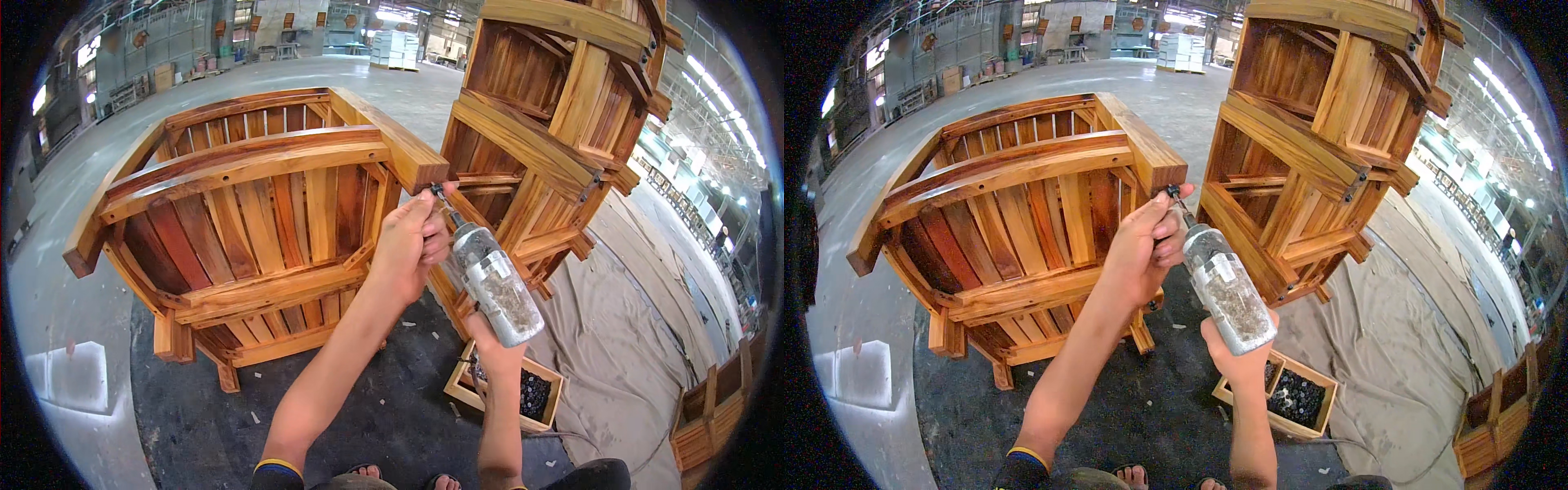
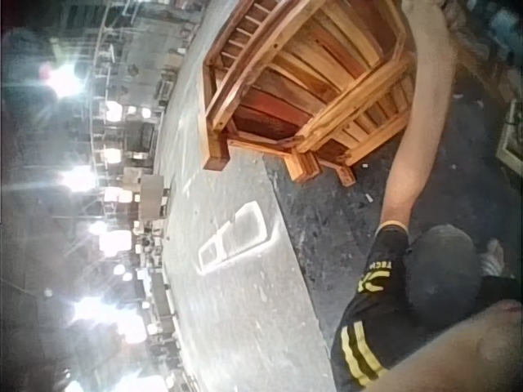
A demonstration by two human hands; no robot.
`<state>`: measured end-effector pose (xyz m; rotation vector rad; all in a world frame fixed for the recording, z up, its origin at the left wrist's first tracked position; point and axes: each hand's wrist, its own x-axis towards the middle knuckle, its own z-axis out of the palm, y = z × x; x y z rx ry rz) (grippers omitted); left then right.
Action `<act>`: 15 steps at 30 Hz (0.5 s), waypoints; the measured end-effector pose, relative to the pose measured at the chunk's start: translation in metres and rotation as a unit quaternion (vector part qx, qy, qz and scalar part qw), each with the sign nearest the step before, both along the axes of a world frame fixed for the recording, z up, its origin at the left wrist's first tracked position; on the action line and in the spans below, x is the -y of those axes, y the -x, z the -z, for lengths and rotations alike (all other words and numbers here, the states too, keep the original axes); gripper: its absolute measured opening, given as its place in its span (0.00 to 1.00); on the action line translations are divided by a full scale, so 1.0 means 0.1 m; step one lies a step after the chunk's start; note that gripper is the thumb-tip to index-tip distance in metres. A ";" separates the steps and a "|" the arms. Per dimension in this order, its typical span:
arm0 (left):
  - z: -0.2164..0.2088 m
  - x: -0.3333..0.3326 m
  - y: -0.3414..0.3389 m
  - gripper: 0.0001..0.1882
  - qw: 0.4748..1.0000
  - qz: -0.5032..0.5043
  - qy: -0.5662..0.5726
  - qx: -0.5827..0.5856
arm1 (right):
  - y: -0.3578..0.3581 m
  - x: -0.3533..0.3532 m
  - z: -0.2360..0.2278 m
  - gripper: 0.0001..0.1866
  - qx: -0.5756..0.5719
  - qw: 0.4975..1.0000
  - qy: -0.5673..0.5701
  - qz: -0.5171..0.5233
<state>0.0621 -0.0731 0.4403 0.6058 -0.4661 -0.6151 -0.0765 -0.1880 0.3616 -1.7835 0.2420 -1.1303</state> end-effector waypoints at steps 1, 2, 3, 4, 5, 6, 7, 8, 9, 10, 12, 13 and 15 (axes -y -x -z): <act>0.05 -0.02 -0.03 0.16 0.999 -0.020 -0.035 0.026 | -0.02 0.02 0.01 0.13 0.005 1.000 0.021 0.019; 0.11 -0.03 -0.04 0.16 0.999 -0.018 -0.034 0.025 | -0.02 0.04 -0.02 0.13 0.003 1.000 0.022 0.021; 0.18 -0.05 -0.06 0.16 0.984 -0.156 -0.074 0.043 | 0.00 0.04 -0.09 0.13 0.011 1.000 0.012 -0.010; 0.22 -0.10 -0.09 0.15 0.946 -0.295 -0.114 0.063 | 0.01 -0.02 -0.15 0.13 0.021 0.999 -0.001 -0.044; 0.24 -0.11 -0.15 0.15 0.946 -0.297 -0.115 0.065 | 0.02 -0.06 -0.21 0.13 0.022 0.999 -0.002 -0.046; 0.24 -0.11 -0.26 0.18 0.933 -0.327 -0.120 0.090 | 0.04 -0.08 -0.26 0.13 0.001 0.998 -0.023 -0.059; 0.22 -0.13 -0.33 0.22 0.918 -0.360 -0.124 0.111 | 0.06 -0.10 -0.30 0.12 -0.022 0.996 -0.043 -0.076; 0.20 -0.07 -0.37 0.22 0.918 -0.360 -0.125 0.109 | 0.07 -0.10 -0.29 0.12 -0.025 0.996 -0.042 -0.076; 0.17 0.01 -0.41 0.23 0.939 -0.313 -0.115 0.079 | 0.09 -0.10 -0.28 0.12 -0.004 0.998 -0.030 -0.055; 0.13 0.06 -0.46 0.24 0.957 -0.266 -0.105 0.052 | 0.08 -0.11 -0.27 0.12 0.019 0.999 -0.017 -0.034; 0.12 0.08 -0.54 0.23 0.963 -0.254 -0.085 0.031 | 0.07 -0.11 -0.25 0.12 0.009 0.999 -0.020 -0.038; 0.13 0.07 -0.60 0.21 0.967 -0.248 -0.058 0.011 | 0.07 -0.11 -0.25 0.12 -0.002 0.999 -0.023 -0.041; 0.18 0.08 -0.65 0.19 0.970 -0.241 -0.031 -0.009 | 0.03 -0.15 -0.25 0.12 0.014 0.999 -0.027 -0.043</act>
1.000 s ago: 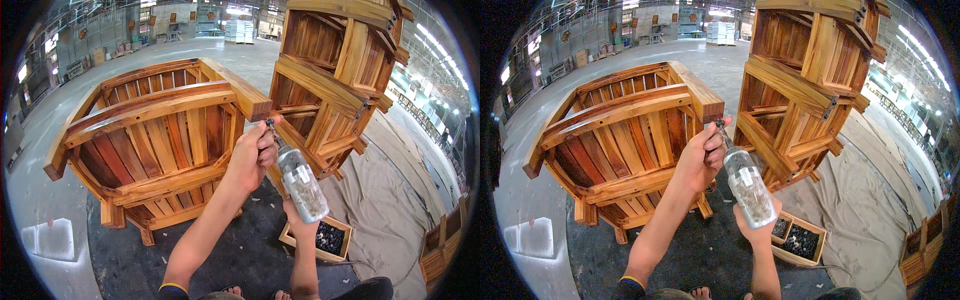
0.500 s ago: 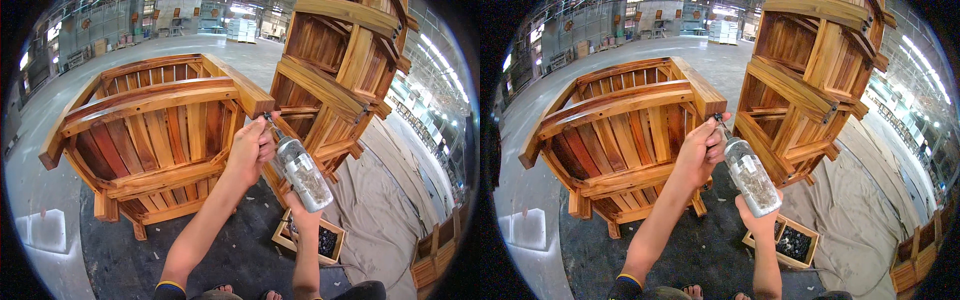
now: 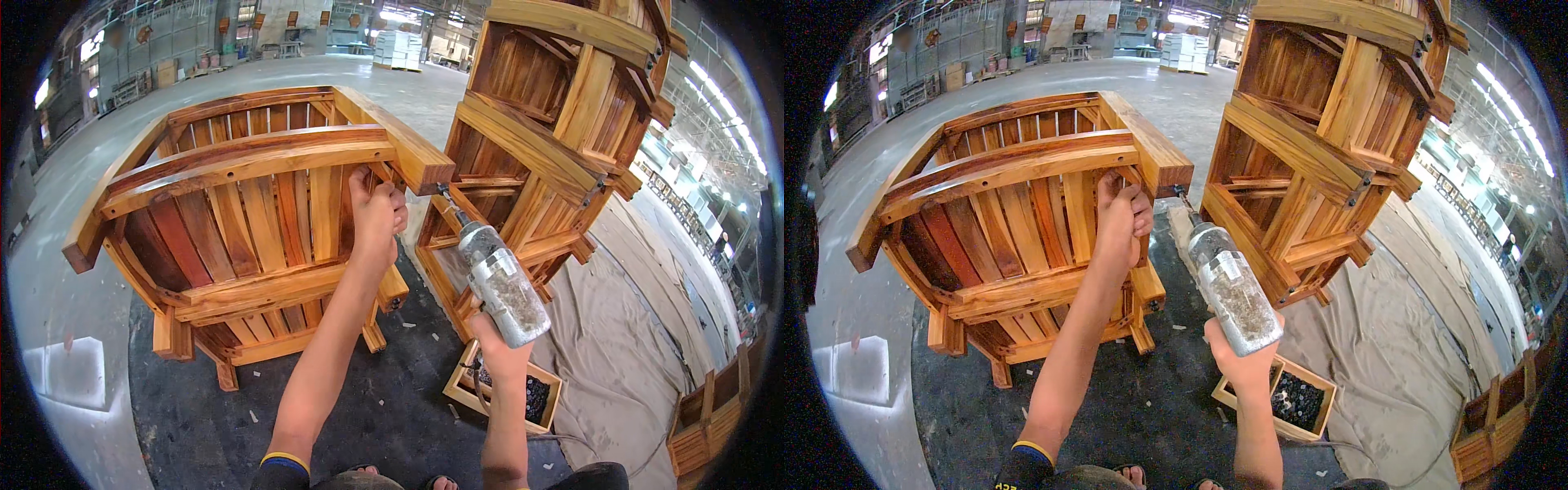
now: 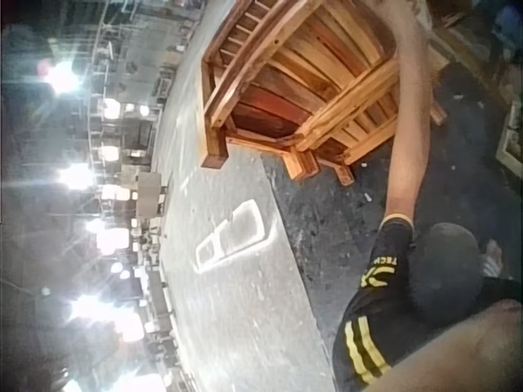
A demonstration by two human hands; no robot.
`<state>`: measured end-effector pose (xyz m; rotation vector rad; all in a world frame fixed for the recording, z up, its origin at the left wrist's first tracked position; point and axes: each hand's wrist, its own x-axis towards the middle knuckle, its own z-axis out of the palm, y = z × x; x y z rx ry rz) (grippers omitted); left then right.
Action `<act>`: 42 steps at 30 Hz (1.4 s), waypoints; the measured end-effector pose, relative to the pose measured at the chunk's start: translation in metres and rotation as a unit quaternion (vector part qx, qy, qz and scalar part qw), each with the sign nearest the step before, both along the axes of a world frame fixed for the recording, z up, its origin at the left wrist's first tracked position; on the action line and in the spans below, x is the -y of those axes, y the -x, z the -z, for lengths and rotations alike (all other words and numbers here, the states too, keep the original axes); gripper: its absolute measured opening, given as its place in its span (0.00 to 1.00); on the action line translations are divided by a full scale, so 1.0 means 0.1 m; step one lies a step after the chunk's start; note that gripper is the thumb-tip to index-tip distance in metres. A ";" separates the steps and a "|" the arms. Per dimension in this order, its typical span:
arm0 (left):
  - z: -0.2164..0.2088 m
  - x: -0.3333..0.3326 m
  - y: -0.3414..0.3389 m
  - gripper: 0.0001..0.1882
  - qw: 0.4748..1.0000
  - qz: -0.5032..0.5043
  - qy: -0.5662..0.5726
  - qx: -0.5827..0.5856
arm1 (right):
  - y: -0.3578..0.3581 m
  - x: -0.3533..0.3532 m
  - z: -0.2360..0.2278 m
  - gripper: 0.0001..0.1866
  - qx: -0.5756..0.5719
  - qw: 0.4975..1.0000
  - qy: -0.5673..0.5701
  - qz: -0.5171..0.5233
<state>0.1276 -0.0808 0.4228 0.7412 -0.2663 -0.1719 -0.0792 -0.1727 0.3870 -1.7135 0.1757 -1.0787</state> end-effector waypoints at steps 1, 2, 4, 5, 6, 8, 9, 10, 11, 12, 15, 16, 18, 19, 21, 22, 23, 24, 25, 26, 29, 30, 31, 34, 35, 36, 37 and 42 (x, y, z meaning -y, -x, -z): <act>0.00 0.02 0.00 0.20 1.000 0.008 0.027 0.004 | 0.00 -0.01 -0.01 0.11 0.017 1.000 -0.003 0.002; 0.00 0.03 0.00 0.21 0.998 0.017 0.054 0.007 | 0.00 0.01 0.00 0.11 0.018 1.000 -0.001 0.004; -0.03 0.05 -0.01 0.20 0.998 0.015 0.065 -0.010 | -0.01 0.08 0.07 0.13 0.008 0.999 0.034 0.022; -0.04 0.05 -0.02 0.19 0.997 0.012 0.075 -0.027 | -0.01 0.10 0.05 0.13 0.008 0.999 0.035 0.022; -0.04 0.07 -0.03 0.19 0.997 0.014 0.077 -0.028 | 0.01 0.10 0.02 0.14 -0.012 1.000 0.015 -0.003; -0.02 0.08 -0.03 0.18 0.995 0.002 0.096 -0.020 | 0.03 0.05 -0.05 0.15 -0.034 0.999 -0.005 -0.034; 0.00 0.08 -0.05 0.18 0.995 0.000 0.097 -0.021 | 0.04 0.02 -0.09 0.16 -0.027 0.998 -0.032 -0.045; 0.02 0.07 -0.06 0.17 0.995 -0.001 0.097 -0.012 | 0.03 0.00 -0.11 0.17 -0.021 0.996 -0.060 -0.056; 0.04 0.07 -0.07 0.16 0.995 -0.002 0.097 -0.003 | 0.01 0.01 -0.11 0.17 -0.023 0.996 -0.059 -0.057; 0.04 0.09 -0.06 0.16 0.995 0.001 0.098 -0.005 | 0.01 0.03 -0.10 0.17 -0.019 0.997 -0.063 -0.049; 0.02 0.09 -0.05 0.16 0.995 -0.008 0.100 -0.001 | 0.01 0.04 -0.12 0.17 -0.025 0.996 -0.073 -0.043; 0.02 0.09 -0.05 0.16 0.994 -0.004 0.106 -0.007 | 0.01 0.04 -0.12 0.18 -0.034 0.995 -0.079 -0.044; 0.01 0.09 -0.04 0.16 0.994 0.001 0.113 -0.012 | 0.02 0.07 -0.11 0.18 -0.038 0.997 -0.045 -0.039; 0.01 0.10 -0.04 0.16 0.993 -0.004 0.119 -0.016 | 0.03 0.08 -0.11 0.18 -0.041 0.998 -0.012 -0.035; -0.01 0.10 -0.03 0.17 0.992 -0.009 0.126 -0.020 | 0.04 0.07 -0.14 0.18 -0.058 0.998 -0.012 -0.026; -0.01 0.11 -0.03 0.17 0.990 -0.007 0.136 -0.022 | 0.05 0.07 -0.15 0.17 -0.075 0.997 -0.013 -0.016; -0.01 0.11 -0.03 0.17 0.989 -0.006 0.147 -0.025 | 0.05 0.07 -0.15 0.17 -0.074 0.997 -0.012 -0.015; -0.01 0.12 -0.03 0.17 0.989 -0.005 0.148 -0.024 | 0.04 0.07 -0.15 0.16 -0.052 0.998 -0.033 -0.031; 0.00 0.13 -0.03 0.17 0.989 -0.011 0.146 -0.025 | 0.03 0.07 -0.15 0.15 -0.030 0.997 -0.054 -0.049; 0.00 0.13 -0.02 0.17 0.989 -0.017 0.143 -0.025 | 0.04 0.07 -0.16 0.15 -0.030 0.997 -0.053 -0.049; -0.03 0.13 -0.01 0.17 0.988 -0.018 0.149 -0.033 | 0.05 0.08 -0.18 0.15 -0.050 0.996 -0.045 -0.050; -0.03 0.15 0.00 0.17 0.988 -0.015 0.150 -0.033 | 0.05 0.09 -0.18 0.15 -0.046 0.996 -0.050 -0.055; -0.01 0.14 0.00 0.16 0.990 -0.016 0.139 -0.024 | 0.04 0.08 -0.16 0.15 -0.041 0.996 -0.056 -0.063; 0.01 0.15 -0.02 0.15 0.991 -0.014 0.135 -0.015 | 0.02 0.01 -0.22 0.14 -0.039 0.998 -0.018 -0.040; 0.01 0.14 -0.03 0.15 0.989 -0.013 0.143 -0.016 | 0.02 0.02 -0.21 0.14 -0.038 0.998 -0.018 -0.043; 0.02 0.12 -0.03 0.15 0.990 -0.015 0.143 -0.015 | 0.02 0.05 -0.19 0.15 -0.046 0.997 -0.029 -0.049; 0.02 0.14 -0.03 0.17 0.989 -0.017 0.147 -0.014 | 0.03 0.08 -0.18 0.16 -0.054 0.997 -0.039 -0.051; 0.07 0.12 -0.06 0.23 0.988 -0.026 0.154 0.005 | 0.00 0.06 -0.19 0.16 -0.053 0.997 -0.044 -0.046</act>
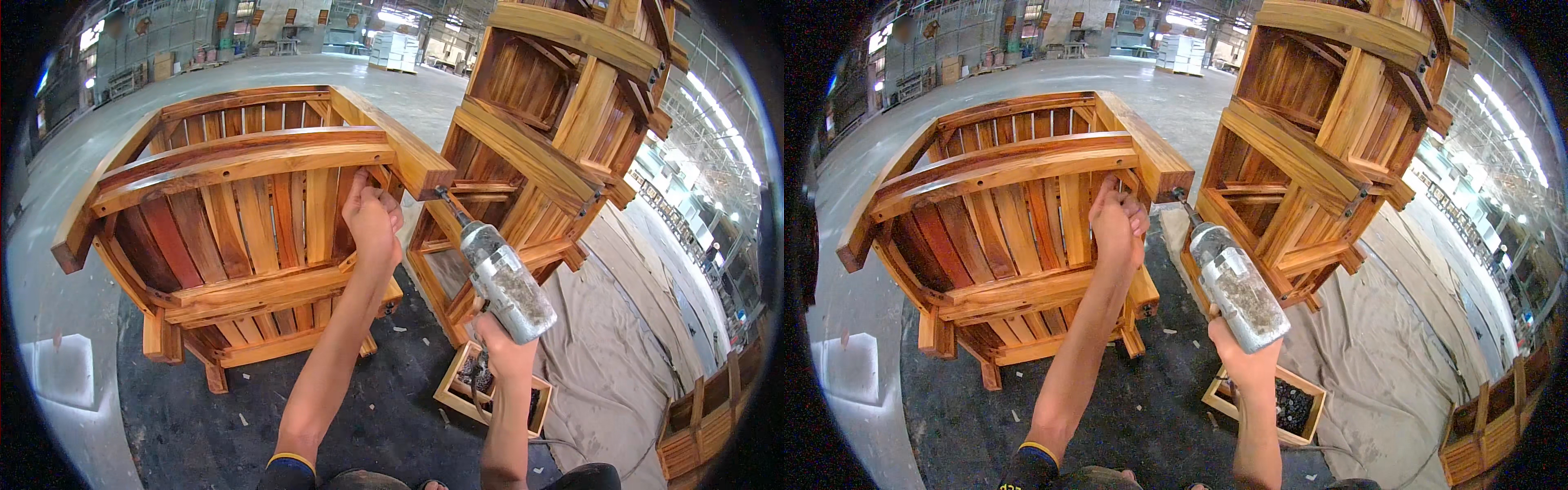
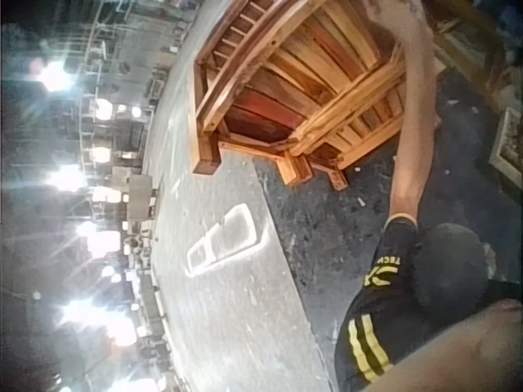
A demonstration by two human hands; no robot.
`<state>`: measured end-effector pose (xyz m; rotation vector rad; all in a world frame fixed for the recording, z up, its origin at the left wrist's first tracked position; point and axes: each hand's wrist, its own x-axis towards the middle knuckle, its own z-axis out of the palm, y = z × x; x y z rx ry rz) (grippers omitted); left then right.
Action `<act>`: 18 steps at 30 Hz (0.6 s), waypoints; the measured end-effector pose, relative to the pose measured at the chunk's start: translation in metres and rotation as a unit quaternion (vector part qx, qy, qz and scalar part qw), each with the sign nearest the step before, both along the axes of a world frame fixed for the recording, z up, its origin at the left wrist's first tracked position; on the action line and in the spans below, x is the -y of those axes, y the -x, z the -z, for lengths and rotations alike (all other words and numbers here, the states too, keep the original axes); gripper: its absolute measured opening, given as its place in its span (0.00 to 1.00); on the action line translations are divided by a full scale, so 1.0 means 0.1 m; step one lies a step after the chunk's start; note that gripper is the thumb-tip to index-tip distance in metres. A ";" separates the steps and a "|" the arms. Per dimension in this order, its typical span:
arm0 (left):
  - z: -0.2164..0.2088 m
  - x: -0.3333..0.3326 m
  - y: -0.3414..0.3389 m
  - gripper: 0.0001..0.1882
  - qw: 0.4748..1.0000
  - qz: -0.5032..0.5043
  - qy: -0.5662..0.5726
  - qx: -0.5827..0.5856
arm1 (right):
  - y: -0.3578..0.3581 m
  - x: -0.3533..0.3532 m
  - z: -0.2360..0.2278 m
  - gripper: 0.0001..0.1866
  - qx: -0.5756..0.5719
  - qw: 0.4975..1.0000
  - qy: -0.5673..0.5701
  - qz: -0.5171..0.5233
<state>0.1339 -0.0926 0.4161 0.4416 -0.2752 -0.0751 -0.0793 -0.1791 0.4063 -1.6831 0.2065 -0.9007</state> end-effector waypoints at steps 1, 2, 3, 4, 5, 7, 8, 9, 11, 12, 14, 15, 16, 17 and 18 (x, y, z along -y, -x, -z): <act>0.00 -0.01 -0.03 0.24 1.000 -0.009 -0.010 -0.009 | -0.02 -0.01 0.01 0.16 0.013 1.000 -0.001 0.000; -0.01 -0.02 -0.03 0.24 0.999 -0.018 -0.019 -0.018 | -0.03 -0.01 0.01 0.16 0.013 1.000 -0.002 0.000; -0.02 -0.02 -0.03 0.24 0.999 -0.018 -0.020 -0.018 | -0.05 0.01 0.02 0.16 0.019 1.000 0.001 -0.002; -0.02 -0.02 -0.01 0.22 0.999 -0.015 -0.012 -0.027 | -0.06 0.02 0.04 0.16 0.025 1.000 0.004 -0.004; -0.03 -0.02 -0.01 0.21 0.999 -0.013 -0.004 -0.036 | -0.07 0.03 0.05 0.16 0.025 1.000 0.004 -0.005; -0.04 -0.02 -0.01 0.20 0.999 -0.015 -0.008 -0.036 | -0.07 0.06 0.07 0.16 0.023 0.999 0.024 0.001; -0.03 -0.02 -0.01 0.19 0.999 -0.016 -0.011 -0.038 | -0.07 0.06 0.07 0.16 0.022 0.999 0.024 0.001; -0.03 -0.02 -0.01 0.19 0.999 -0.016 -0.011 -0.038 | -0.06 0.07 0.06 0.16 0.015 1.000 0.027 0.004; -0.02 -0.03 -0.01 0.16 0.999 -0.024 -0.007 -0.044 | -0.06 0.04 0.04 0.15 0.008 1.000 0.029 0.006; -0.01 -0.04 -0.01 0.16 0.999 -0.024 -0.007 -0.045 | -0.07 0.01 0.03 0.15 0.008 1.000 0.021 0.008; -0.03 -0.07 0.03 0.15 0.999 -0.027 -0.020 -0.038 | -0.08 0.00 0.00 0.15 0.009 1.000 0.016 0.009; -0.03 -0.11 0.05 0.15 0.999 -0.028 -0.020 -0.039 | -0.09 -0.01 0.00 0.15 0.011 1.000 0.017 0.007; 0.00 -0.13 0.07 0.15 0.998 -0.022 -0.030 -0.046 | -0.08 0.00 0.00 0.15 0.013 1.000 0.020 0.008; 0.05 -0.17 0.11 0.14 0.998 -0.017 -0.041 -0.054 | -0.08 0.01 0.03 0.15 0.011 1.000 0.019 0.008; 0.15 -0.24 0.20 0.14 0.996 -0.001 -0.037 -0.083 | -0.07 0.02 0.07 0.15 0.014 0.999 0.029 0.003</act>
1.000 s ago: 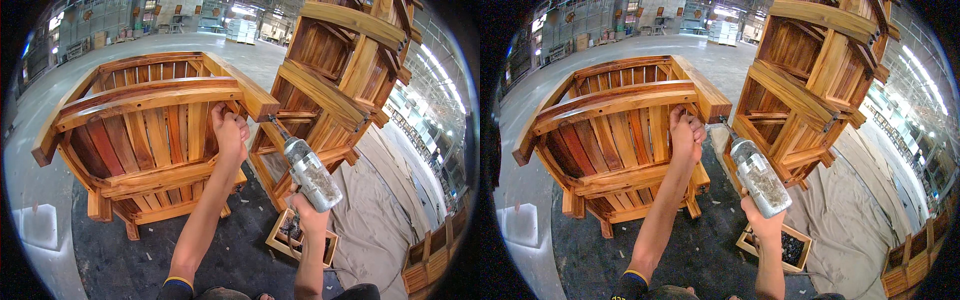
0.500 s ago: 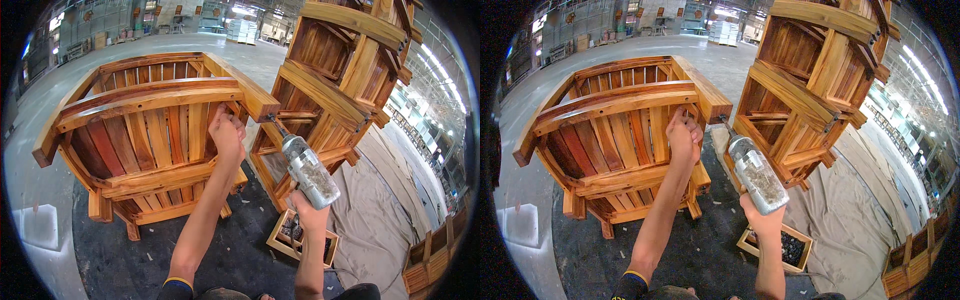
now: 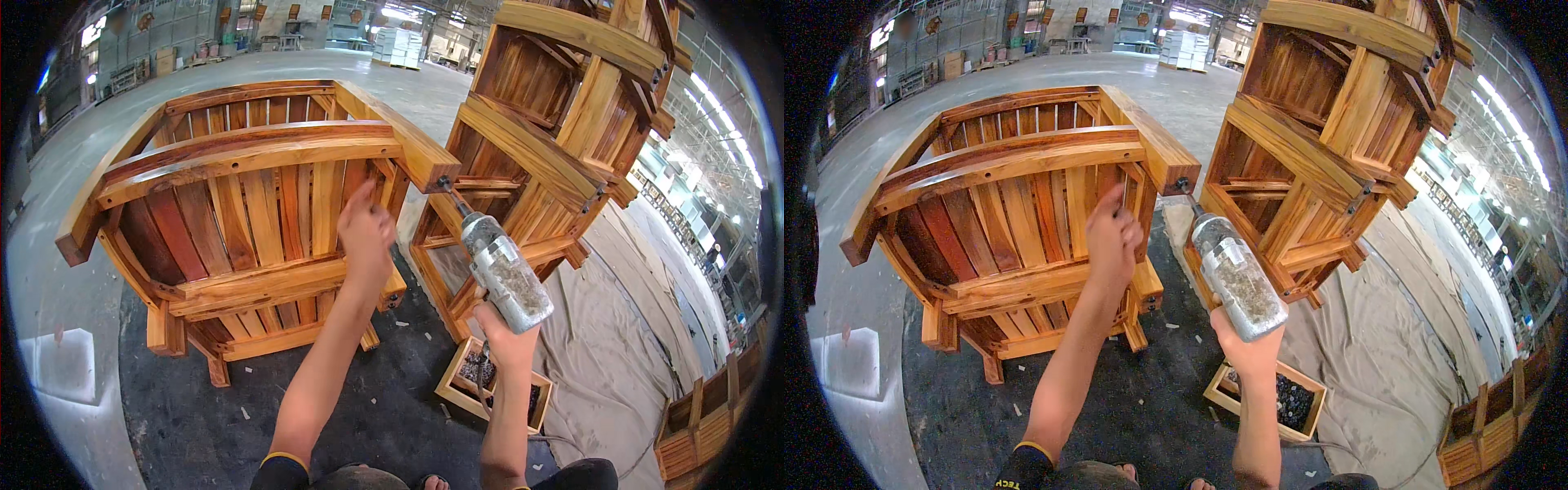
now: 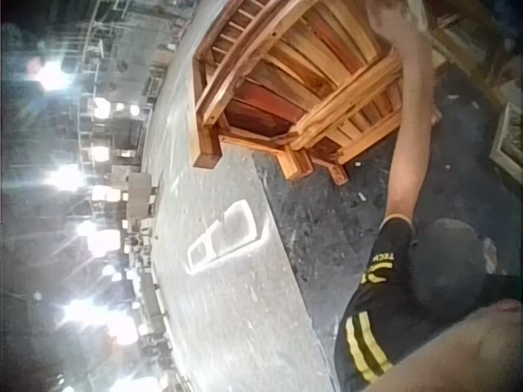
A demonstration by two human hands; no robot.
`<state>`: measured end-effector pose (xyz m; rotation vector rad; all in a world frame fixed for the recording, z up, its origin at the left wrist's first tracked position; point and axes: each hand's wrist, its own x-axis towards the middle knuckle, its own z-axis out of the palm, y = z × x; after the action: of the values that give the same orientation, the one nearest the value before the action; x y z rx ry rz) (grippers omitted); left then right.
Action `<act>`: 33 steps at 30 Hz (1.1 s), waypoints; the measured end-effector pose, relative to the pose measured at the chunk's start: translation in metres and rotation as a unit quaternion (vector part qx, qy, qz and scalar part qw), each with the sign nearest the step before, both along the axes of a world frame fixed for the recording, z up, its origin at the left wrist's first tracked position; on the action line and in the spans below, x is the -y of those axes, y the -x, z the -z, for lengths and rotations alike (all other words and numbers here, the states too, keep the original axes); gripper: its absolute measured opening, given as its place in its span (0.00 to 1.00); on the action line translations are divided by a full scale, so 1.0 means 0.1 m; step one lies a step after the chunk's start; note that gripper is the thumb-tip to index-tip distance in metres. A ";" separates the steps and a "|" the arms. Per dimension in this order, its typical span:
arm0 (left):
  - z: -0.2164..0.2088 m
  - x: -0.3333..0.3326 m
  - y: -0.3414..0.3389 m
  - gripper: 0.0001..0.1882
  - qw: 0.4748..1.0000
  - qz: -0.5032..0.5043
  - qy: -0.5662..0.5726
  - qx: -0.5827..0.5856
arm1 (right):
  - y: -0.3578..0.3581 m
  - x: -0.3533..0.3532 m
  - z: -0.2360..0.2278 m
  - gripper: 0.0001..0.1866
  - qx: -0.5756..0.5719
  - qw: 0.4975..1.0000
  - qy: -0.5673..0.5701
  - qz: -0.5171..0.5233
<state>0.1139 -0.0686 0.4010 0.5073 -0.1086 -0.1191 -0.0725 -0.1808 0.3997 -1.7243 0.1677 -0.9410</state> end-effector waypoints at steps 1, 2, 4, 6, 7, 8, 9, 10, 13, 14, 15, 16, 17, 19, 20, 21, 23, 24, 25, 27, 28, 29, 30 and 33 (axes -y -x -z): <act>0.12 -0.07 0.13 0.14 0.999 0.019 0.007 -0.026 | 0.03 0.01 0.01 0.15 0.006 1.000 0.013 0.001; 0.33 -0.18 0.24 0.14 0.996 0.056 0.018 -0.068 | 0.03 -0.04 0.05 0.15 0.008 1.000 0.010 -0.001; 0.72 -0.50 0.66 0.13 0.981 0.134 0.039 -0.136 | 0.24 -0.21 0.05 0.15 0.015 0.997 -0.071 -0.009; 1.23 -0.83 0.99 0.16 0.950 0.147 0.055 -0.271 | 0.34 -0.29 0.31 0.18 0.002 0.996 -0.085 -0.013; 1.49 -1.02 1.16 0.18 0.939 0.152 0.063 -0.301 | 0.39 -0.37 0.38 0.19 0.003 0.995 -0.093 -0.024; 1.76 -1.23 1.35 0.21 0.928 0.157 0.070 -0.331 | 0.41 -0.44 0.46 0.19 0.009 0.993 -0.109 -0.054; 1.95 -1.40 1.57 0.23 0.937 0.168 0.065 -0.298 | 0.43 -0.48 0.53 0.20 0.017 0.989 -0.123 -0.082; 2.14 -1.59 1.74 0.20 0.939 0.167 0.025 -0.299 | 0.46 -0.50 0.62 0.21 -0.016 0.987 -0.136 -0.080; 2.17 -1.90 2.21 0.16 0.933 0.101 -0.076 -0.337 | 0.39 -0.60 0.71 0.20 -0.011 0.985 -0.123 -0.124; 2.22 -2.07 2.34 0.14 0.923 0.070 -0.075 -0.370 | 0.35 -0.63 0.73 0.20 -0.007 0.982 -0.140 -0.130; 2.26 -2.20 2.47 0.12 0.911 0.042 -0.072 -0.403 | 0.32 -0.64 0.76 0.20 0.010 0.980 -0.137 -0.141; 2.32 -2.36 2.58 0.12 0.911 0.035 -0.084 -0.403 | 0.30 -0.63 0.75 0.19 0.026 0.979 -0.133 -0.150; 2.39 -2.54 2.67 0.11 0.920 0.046 -0.050 -0.387 | 0.27 -0.64 0.72 0.19 0.029 0.977 -0.146 -0.154; 2.43 -2.76 2.77 0.09 0.927 0.056 -0.023 -0.371 | 0.21 -0.64 0.63 0.19 0.098 0.979 -0.126 -0.128; 2.41 -2.85 2.82 0.08 0.919 0.031 -0.013 -0.394 | 0.17 -0.64 0.60 0.18 0.109 0.979 -0.130 -0.113; 2.41 -2.96 2.87 0.07 0.909 0.006 0.000 -0.416 | 0.17 -0.60 0.49 0.19 0.113 0.974 -0.152 -0.121; 2.67 -3.27 2.88 0.10 0.916 0.054 0.042 -0.394 | 0.06 -0.50 0.36 0.20 0.144 0.966 -0.191 -0.098; 2.71 -3.30 2.87 0.10 0.915 0.044 0.012 -0.401 | 0.01 -0.41 0.32 0.21 0.143 0.969 -0.189 -0.073; 2.70 -3.34 2.90 0.11 0.914 0.030 -0.019 -0.404 | -0.05 -0.38 0.33 0.22 0.110 0.961 -0.241 -0.076; 2.69 -3.43 3.00 0.11 0.918 0.016 -0.019 -0.396 | -0.14 -0.27 0.27 0.22 0.099 0.961 -0.235 -0.105; 2.67 -3.50 3.00 0.11 0.921 0.010 -0.023 -0.389 | -0.17 -0.27 0.26 0.22 0.102 0.960 -0.236 -0.106; 2.66 -3.56 2.99 0.12 0.924 0.005 -0.027 -0.382 | -0.21 -0.28 0.26 0.21 0.101 0.965 -0.228 -0.086; 2.66 -3.63 2.98 0.12 0.926 0.001 -0.031 -0.375 | -0.23 -0.29 0.25 0.20 0.100 0.969 -0.218 -0.065; 2.71 -3.80 3.06 0.13 0.931 -0.005 -0.035 -0.363 | -0.21 -0.32 0.22 0.18 0.115 0.944 -0.303 -0.055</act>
<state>-0.1925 0.3110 0.1301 0.5083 0.6258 -0.2946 -0.0517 -0.1491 0.3781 -1.0394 0.1812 -0.8835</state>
